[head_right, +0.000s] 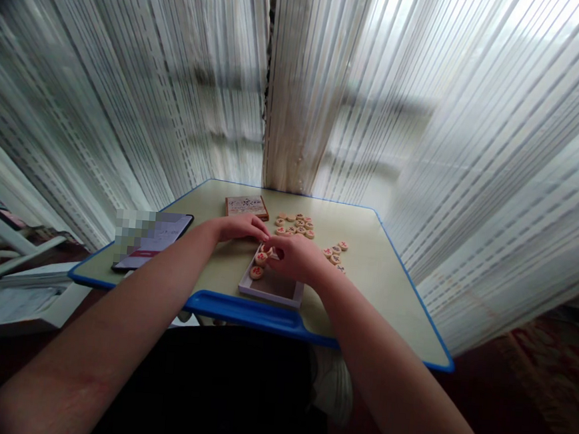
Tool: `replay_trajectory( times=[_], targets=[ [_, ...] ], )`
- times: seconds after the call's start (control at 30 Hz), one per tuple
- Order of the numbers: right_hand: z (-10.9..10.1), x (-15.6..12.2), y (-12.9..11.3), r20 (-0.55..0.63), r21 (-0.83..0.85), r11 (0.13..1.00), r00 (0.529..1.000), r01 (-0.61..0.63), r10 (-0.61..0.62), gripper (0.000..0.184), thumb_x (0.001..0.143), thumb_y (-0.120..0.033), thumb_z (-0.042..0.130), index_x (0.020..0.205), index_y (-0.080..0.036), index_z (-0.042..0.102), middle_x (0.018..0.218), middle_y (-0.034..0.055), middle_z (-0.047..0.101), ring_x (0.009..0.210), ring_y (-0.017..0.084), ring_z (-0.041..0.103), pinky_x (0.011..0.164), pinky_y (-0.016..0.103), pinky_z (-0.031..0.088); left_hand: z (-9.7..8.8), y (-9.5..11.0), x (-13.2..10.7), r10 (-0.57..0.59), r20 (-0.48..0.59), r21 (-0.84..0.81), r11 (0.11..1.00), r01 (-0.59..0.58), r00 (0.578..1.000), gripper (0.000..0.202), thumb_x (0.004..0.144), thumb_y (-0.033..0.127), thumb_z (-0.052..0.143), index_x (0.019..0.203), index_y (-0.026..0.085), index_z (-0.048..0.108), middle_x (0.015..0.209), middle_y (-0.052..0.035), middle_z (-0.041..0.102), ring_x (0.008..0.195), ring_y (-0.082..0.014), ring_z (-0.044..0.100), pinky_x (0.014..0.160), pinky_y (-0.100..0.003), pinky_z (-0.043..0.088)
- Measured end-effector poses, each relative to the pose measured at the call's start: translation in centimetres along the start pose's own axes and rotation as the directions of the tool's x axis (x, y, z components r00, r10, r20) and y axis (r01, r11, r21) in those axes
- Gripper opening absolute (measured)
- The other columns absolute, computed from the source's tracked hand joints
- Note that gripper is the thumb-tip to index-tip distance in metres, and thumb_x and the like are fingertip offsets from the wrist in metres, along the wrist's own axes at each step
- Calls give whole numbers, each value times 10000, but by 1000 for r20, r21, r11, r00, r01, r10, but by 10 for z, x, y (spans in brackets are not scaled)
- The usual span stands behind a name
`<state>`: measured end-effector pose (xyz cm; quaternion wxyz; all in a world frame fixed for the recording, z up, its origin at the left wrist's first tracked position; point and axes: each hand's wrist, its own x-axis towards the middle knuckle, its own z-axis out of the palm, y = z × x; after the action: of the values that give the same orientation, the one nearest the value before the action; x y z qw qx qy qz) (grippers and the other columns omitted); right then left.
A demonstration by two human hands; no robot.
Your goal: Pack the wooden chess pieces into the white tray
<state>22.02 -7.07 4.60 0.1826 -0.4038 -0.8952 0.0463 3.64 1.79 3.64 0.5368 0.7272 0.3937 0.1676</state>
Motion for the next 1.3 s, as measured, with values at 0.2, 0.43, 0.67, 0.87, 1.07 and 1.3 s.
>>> replay_trajectory(
  times=[0.2,0.43,0.67,0.87,1.07,1.3],
  targets=[
    [1,1,-2,28,86,993,996,78,-81,216,789,-322,547,904,-206,689,802,42,668,628,109,523,614,229,351,0,-1,1,11,7,0,1000,-11,1000,227,559,274,712,747,147,720,735,-43,692,736,-157,603,736,-266,435],
    [4,3,0,25,101,993,997,65,-67,202,779,-335,566,856,-191,684,753,34,657,613,104,512,605,223,350,-2,-2,1,30,29,10,999,-31,999,233,569,284,708,761,153,721,773,-37,697,788,-164,608,793,-264,429],
    [0,1,-3,16,141,989,999,32,-34,211,766,-340,565,834,-175,677,647,8,601,565,88,457,582,218,326,-2,1,-1,14,9,47,999,-14,1000,275,561,314,713,784,154,719,772,-41,693,784,-174,603,762,-272,436],
    [-6,-3,-16,86,195,981,996,21,-38,207,726,-335,610,859,-190,674,601,-21,550,525,73,423,544,201,312,-1,3,-3,20,13,68,997,-21,1000,274,575,313,704,797,152,719,832,-52,697,837,-186,603,789,-275,431],
    [-4,-3,-18,177,192,981,981,42,-76,172,732,-260,591,853,-222,706,607,-19,576,524,71,445,559,200,333,-2,-1,1,17,28,55,998,-18,999,288,566,321,713,795,145,718,776,-49,690,789,-173,597,775,-280,430],
    [-2,-2,-17,174,189,982,983,26,-60,166,745,-289,585,829,-222,711,600,-16,587,520,74,459,565,201,344,-2,1,0,12,23,28,1000,-13,1000,243,557,298,718,753,155,716,740,-30,679,788,-165,593,790,-275,423]
  ],
)
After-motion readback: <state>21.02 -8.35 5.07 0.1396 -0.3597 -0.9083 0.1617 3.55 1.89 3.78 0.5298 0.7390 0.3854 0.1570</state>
